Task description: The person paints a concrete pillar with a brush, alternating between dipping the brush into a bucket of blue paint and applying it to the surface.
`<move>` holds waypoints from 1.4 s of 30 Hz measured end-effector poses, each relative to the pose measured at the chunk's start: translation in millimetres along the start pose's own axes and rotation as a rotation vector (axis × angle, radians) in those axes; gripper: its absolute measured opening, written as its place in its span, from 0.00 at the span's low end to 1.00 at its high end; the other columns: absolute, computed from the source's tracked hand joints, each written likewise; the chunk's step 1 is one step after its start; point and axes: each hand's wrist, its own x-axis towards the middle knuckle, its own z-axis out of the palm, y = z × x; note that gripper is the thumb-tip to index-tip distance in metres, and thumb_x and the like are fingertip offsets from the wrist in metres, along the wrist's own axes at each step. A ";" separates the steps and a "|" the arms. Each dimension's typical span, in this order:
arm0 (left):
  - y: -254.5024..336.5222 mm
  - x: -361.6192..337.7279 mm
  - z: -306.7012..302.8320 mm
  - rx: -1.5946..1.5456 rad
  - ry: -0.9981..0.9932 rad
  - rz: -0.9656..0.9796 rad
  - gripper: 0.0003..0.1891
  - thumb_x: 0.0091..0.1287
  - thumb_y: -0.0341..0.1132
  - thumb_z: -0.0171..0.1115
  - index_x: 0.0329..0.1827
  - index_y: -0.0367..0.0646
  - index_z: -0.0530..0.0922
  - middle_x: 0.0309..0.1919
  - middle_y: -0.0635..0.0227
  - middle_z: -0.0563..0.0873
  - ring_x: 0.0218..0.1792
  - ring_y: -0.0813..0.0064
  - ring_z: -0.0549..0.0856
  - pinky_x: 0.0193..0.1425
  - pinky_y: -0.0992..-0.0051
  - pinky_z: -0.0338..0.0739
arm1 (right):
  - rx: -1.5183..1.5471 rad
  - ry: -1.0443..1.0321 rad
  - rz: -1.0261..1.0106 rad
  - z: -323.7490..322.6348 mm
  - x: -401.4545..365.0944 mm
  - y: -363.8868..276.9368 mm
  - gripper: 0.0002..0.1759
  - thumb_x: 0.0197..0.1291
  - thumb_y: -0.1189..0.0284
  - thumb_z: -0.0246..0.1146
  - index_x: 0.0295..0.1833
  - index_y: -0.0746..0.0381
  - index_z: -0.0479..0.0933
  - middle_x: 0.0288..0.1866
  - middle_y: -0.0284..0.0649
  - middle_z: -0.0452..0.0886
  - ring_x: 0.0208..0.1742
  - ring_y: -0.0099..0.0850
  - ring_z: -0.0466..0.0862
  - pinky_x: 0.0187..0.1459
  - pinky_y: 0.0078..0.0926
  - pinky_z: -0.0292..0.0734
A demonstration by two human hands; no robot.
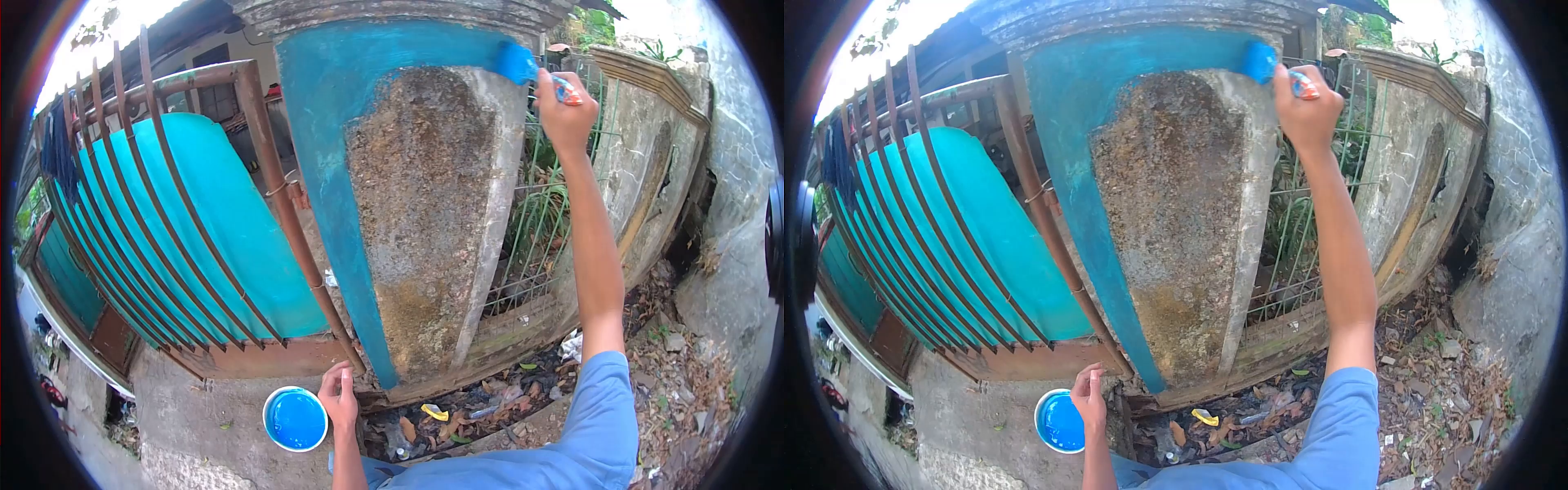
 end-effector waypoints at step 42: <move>-2.2 -11.0 21.3 0.029 -0.065 -0.037 0.12 0.70 0.36 0.57 0.42 0.33 0.82 0.44 0.64 0.84 0.44 0.77 0.81 0.49 0.76 0.74 | 0.023 0.076 -0.142 40.6 9.5 -35.6 0.12 0.57 0.66 0.64 0.28 0.62 0.76 0.16 0.41 0.79 0.18 0.30 0.83 0.19 0.28 0.75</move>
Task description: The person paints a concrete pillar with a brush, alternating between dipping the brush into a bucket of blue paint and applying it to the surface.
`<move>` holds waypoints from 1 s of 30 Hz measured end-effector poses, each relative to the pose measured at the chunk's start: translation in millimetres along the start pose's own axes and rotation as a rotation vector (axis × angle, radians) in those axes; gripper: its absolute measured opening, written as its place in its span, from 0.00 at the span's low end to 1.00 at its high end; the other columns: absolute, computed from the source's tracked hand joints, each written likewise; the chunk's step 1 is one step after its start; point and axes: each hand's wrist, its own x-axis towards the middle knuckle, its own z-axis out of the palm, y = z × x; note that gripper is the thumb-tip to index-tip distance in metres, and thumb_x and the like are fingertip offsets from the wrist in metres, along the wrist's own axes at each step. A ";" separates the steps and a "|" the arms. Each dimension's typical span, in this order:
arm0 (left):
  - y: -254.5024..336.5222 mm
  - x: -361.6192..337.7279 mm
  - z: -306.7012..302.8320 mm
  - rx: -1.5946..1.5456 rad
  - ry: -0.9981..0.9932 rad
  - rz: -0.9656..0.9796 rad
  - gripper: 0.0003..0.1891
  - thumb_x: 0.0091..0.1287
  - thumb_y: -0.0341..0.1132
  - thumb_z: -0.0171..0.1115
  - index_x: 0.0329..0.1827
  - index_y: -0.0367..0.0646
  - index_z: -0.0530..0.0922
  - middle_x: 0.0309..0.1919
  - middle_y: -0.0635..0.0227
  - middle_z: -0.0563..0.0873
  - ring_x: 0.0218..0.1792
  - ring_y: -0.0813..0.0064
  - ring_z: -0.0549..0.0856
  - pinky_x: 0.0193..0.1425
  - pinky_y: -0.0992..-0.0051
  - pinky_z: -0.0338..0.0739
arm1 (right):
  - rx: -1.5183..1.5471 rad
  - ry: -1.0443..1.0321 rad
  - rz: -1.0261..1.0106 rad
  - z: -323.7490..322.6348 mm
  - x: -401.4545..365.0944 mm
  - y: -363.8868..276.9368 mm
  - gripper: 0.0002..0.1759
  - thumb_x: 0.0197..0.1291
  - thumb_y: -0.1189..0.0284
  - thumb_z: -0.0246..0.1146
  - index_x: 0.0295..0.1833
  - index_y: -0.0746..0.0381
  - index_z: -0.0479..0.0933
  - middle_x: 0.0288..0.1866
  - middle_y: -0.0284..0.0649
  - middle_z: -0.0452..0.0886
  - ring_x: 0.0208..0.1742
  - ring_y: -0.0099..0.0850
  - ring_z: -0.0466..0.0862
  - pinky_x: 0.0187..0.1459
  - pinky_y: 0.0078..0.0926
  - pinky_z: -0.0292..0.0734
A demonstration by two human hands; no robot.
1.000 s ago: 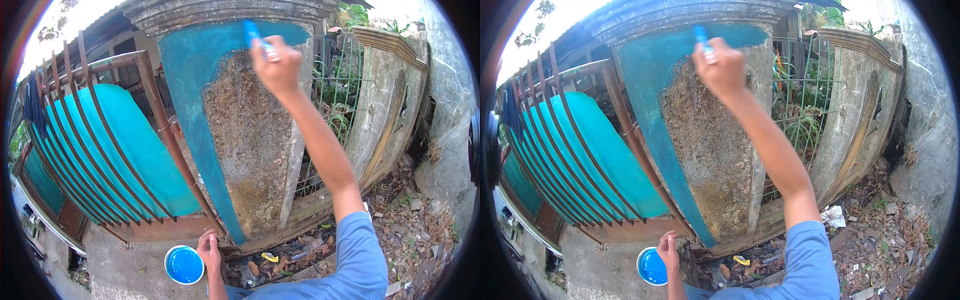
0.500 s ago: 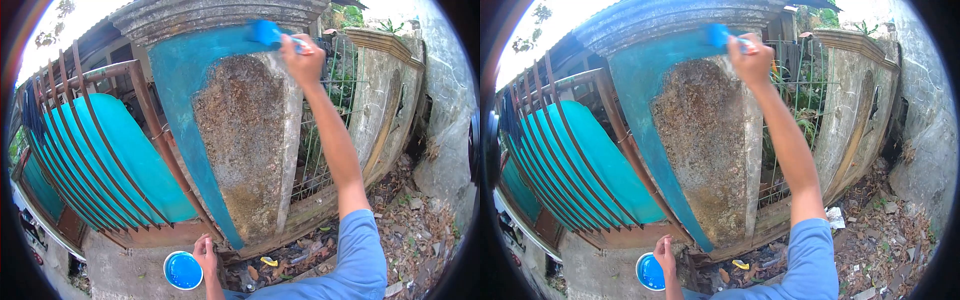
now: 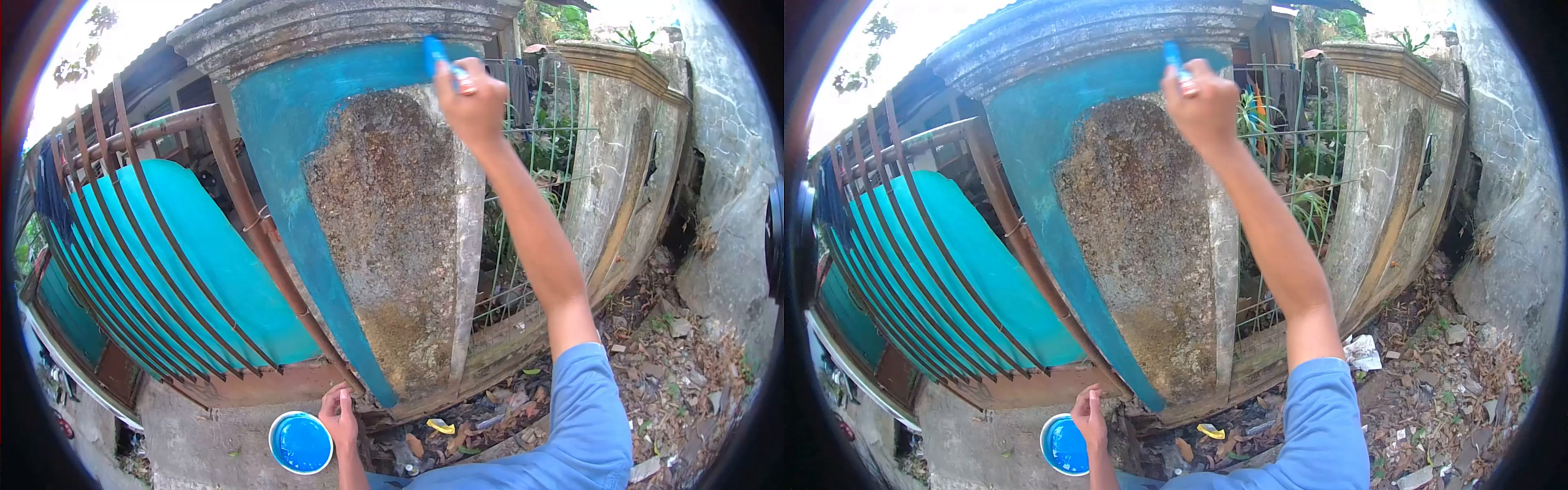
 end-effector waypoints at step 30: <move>15.1 -4.3 14.3 -0.022 0.003 0.004 0.09 0.67 0.32 0.59 0.35 0.34 0.82 0.45 0.59 0.84 0.45 0.72 0.81 0.48 0.73 0.74 | 0.010 0.028 0.108 -9.7 -39.9 -13.5 0.10 0.57 0.67 0.67 0.30 0.62 0.77 0.18 0.42 0.79 0.19 0.32 0.82 0.22 0.29 0.73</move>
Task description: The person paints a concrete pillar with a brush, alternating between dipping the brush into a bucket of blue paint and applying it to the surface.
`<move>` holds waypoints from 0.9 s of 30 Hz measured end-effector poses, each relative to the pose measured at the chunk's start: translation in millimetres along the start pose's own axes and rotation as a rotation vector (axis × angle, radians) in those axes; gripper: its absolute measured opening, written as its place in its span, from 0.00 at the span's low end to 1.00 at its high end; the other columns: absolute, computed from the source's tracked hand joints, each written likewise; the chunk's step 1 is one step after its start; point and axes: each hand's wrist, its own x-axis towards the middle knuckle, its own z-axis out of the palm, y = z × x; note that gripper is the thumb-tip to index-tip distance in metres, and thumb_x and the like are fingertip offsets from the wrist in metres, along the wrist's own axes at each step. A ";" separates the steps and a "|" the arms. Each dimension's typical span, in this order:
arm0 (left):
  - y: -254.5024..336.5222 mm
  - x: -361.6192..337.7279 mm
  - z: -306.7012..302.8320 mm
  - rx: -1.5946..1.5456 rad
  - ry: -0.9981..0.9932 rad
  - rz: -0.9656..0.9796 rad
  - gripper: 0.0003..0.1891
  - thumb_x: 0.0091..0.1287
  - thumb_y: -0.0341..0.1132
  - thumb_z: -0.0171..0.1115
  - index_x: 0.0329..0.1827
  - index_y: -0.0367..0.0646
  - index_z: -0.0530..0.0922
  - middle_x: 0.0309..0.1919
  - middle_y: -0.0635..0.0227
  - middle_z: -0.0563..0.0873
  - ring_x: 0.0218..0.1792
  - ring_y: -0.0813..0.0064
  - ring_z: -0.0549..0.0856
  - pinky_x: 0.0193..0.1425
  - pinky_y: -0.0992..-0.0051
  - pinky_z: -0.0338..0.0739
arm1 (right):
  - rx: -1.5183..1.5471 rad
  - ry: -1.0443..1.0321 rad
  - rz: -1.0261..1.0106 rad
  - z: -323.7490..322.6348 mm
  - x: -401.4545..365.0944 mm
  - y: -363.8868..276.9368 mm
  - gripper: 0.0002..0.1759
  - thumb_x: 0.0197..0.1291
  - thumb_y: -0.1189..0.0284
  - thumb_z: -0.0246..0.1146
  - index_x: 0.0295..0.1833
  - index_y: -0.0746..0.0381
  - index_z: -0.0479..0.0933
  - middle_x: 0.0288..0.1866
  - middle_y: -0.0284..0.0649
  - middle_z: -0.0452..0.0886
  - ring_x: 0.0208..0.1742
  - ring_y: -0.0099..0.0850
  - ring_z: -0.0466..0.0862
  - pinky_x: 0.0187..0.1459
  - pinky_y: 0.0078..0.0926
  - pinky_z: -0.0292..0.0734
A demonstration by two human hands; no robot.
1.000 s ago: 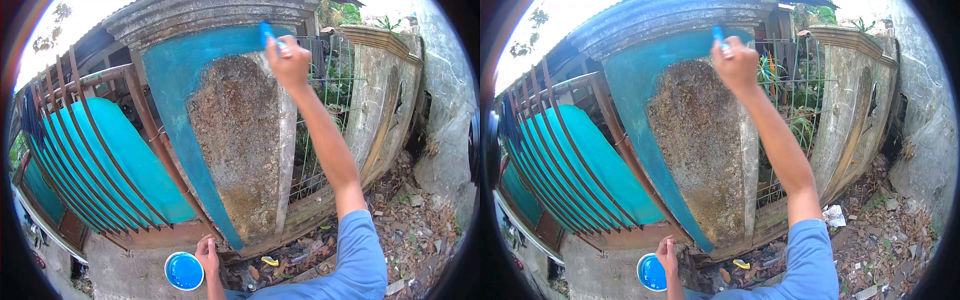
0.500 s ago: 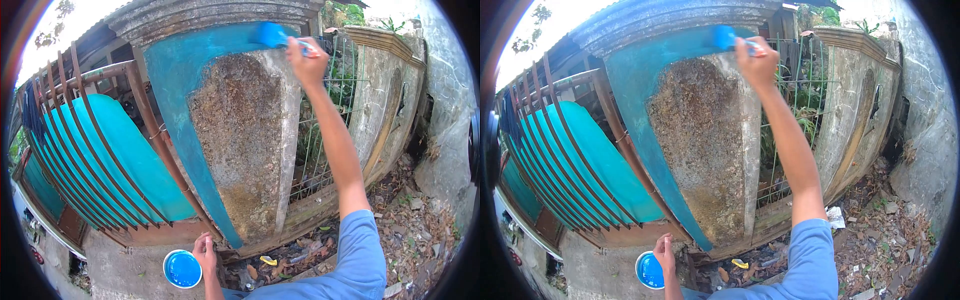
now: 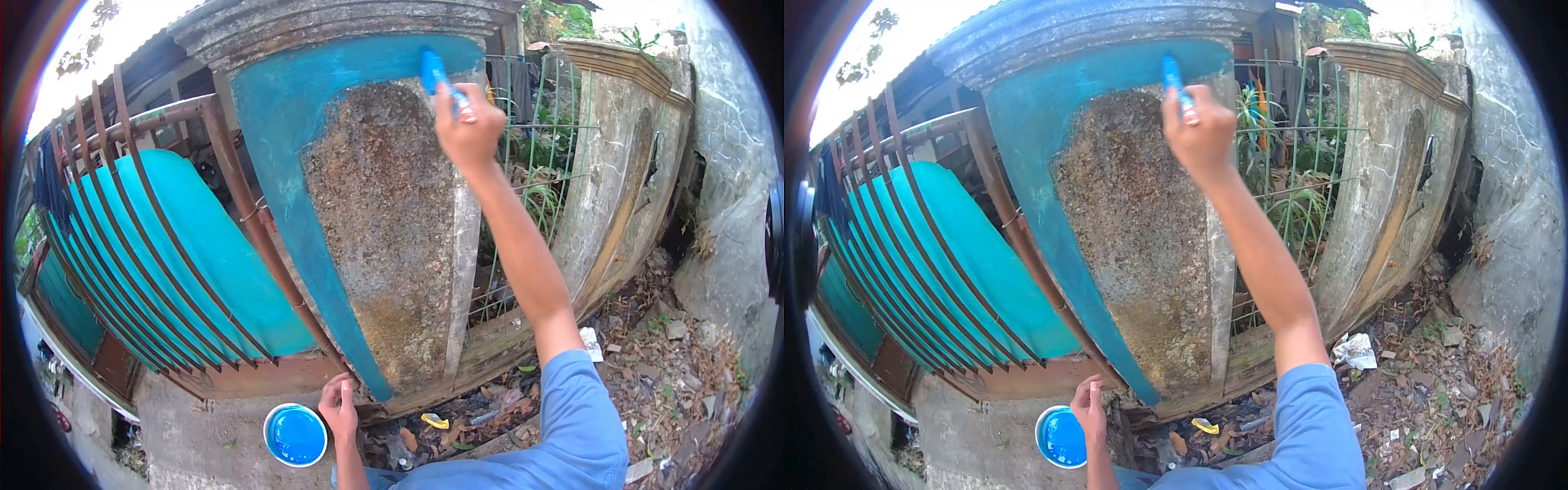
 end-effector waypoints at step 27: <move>2.8 0.6 -10.2 0.031 0.004 0.011 0.11 0.66 0.36 0.61 0.37 0.34 0.83 0.45 0.60 0.84 0.43 0.76 0.81 0.45 0.76 0.75 | -0.141 0.045 -0.093 -44.5 16.1 60.0 0.10 0.57 0.67 0.66 0.31 0.61 0.78 0.19 0.43 0.79 0.19 0.34 0.82 0.22 0.30 0.74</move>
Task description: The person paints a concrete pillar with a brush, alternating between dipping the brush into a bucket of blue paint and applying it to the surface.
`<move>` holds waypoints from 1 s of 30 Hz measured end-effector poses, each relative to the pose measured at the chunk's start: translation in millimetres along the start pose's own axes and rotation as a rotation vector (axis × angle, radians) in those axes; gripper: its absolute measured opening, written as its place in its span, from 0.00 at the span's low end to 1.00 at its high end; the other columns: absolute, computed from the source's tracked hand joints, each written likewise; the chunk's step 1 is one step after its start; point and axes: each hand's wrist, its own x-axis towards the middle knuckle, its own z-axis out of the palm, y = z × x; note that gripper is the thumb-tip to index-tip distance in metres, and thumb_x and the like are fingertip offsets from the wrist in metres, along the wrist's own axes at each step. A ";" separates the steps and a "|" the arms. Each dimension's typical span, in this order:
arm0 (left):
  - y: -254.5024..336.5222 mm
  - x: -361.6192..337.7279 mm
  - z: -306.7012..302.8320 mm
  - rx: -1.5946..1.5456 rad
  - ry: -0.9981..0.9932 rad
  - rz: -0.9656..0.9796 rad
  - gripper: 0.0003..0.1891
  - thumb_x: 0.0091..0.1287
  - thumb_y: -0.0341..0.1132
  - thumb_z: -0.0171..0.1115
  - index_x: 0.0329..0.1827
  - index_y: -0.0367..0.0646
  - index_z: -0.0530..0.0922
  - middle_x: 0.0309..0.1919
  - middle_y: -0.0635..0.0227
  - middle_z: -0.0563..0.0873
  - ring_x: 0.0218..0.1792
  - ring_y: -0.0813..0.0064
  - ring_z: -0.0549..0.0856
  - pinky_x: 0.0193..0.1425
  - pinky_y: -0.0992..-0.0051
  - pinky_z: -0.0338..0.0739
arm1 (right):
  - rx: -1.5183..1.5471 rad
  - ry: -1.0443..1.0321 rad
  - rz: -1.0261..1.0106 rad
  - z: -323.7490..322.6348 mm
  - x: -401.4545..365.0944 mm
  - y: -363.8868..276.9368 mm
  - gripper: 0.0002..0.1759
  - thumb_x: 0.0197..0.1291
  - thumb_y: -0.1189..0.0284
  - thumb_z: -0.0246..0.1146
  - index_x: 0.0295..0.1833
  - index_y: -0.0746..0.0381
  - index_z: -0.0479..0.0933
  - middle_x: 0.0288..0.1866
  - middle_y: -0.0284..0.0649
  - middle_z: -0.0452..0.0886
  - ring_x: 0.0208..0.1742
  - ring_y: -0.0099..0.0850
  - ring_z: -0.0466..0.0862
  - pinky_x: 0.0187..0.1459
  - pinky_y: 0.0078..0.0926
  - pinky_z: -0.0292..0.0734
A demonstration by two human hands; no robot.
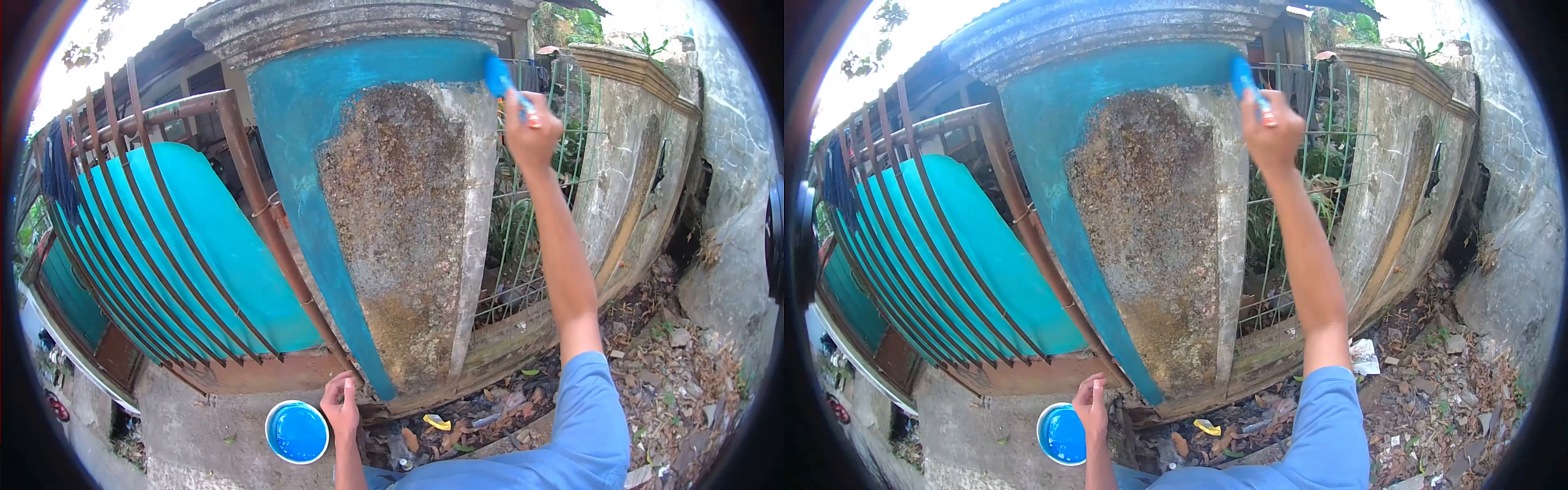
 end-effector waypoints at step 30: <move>-5.6 -0.1 14.8 0.005 -0.044 0.004 0.12 0.71 0.35 0.56 0.41 0.33 0.82 0.46 0.64 0.84 0.42 0.79 0.79 0.46 0.78 0.72 | 0.026 -0.013 0.027 15.8 30.6 17.8 0.12 0.57 0.64 0.65 0.29 0.62 0.76 0.17 0.45 0.79 0.19 0.37 0.83 0.22 0.33 0.75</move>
